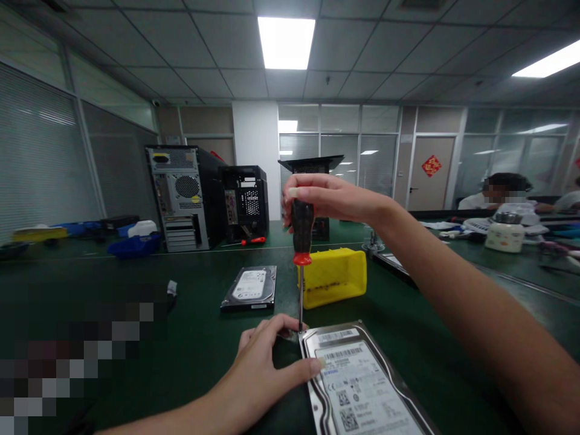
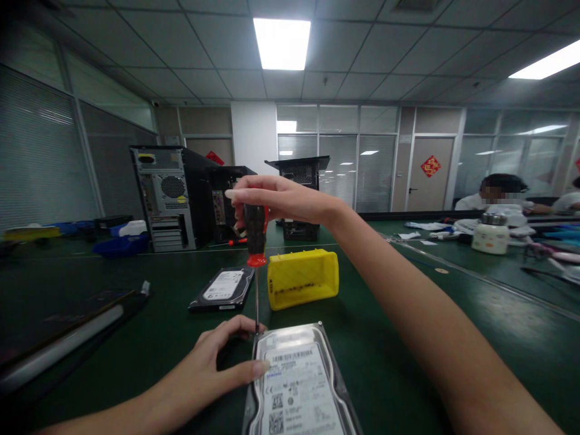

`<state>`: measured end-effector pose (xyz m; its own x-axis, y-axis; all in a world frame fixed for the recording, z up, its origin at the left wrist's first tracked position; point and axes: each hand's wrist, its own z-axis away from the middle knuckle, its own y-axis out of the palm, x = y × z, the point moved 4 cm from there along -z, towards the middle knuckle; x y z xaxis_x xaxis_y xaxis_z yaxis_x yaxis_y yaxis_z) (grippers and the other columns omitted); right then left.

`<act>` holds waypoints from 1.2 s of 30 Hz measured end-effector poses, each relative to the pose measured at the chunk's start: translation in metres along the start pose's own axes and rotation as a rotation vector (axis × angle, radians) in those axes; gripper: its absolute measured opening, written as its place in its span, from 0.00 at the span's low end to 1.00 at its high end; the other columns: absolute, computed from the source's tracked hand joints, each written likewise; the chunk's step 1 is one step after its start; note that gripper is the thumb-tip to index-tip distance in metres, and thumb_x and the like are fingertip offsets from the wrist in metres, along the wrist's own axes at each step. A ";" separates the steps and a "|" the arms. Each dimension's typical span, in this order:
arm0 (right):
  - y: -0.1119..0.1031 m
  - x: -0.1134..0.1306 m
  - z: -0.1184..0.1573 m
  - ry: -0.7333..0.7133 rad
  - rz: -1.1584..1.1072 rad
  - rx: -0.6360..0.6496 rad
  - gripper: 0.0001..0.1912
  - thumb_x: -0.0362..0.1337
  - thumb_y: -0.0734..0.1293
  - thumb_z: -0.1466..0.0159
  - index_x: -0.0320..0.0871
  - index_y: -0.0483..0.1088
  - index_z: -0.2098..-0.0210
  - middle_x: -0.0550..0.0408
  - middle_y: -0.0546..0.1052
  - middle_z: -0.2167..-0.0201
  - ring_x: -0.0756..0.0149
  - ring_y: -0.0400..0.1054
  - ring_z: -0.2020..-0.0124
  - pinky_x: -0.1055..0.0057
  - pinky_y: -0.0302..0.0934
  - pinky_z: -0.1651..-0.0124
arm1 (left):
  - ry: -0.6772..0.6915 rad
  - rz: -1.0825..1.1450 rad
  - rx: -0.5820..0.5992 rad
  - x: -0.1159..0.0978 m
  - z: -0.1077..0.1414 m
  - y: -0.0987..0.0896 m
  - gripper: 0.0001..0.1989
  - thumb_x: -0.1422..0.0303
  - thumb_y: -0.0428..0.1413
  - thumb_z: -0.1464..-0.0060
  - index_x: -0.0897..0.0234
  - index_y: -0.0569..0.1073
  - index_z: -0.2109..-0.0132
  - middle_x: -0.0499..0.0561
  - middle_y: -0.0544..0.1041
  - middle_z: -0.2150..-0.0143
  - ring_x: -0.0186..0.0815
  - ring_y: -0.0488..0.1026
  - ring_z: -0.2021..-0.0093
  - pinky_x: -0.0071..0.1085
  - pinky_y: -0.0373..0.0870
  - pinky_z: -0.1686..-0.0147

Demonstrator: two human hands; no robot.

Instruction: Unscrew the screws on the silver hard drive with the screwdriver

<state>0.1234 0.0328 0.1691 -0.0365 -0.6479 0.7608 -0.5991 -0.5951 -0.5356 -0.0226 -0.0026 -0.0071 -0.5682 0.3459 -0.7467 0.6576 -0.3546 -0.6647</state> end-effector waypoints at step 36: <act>0.019 0.025 0.000 0.034 0.410 0.003 0.13 0.41 0.57 0.35 0.38 0.58 0.56 0.52 0.66 0.59 0.79 0.63 0.64 0.80 0.63 0.63 | 0.055 0.081 0.050 -0.006 0.002 -0.002 0.35 0.50 0.59 0.54 0.59 0.64 0.41 0.54 0.75 0.46 0.53 0.64 0.42 0.49 0.54 0.41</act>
<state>0.1116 0.0051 0.1782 -0.2978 -0.8157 0.4959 -0.5271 -0.2925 -0.7978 -0.0215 -0.0056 -0.0012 -0.4852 0.3611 -0.7963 0.6738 -0.4260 -0.6037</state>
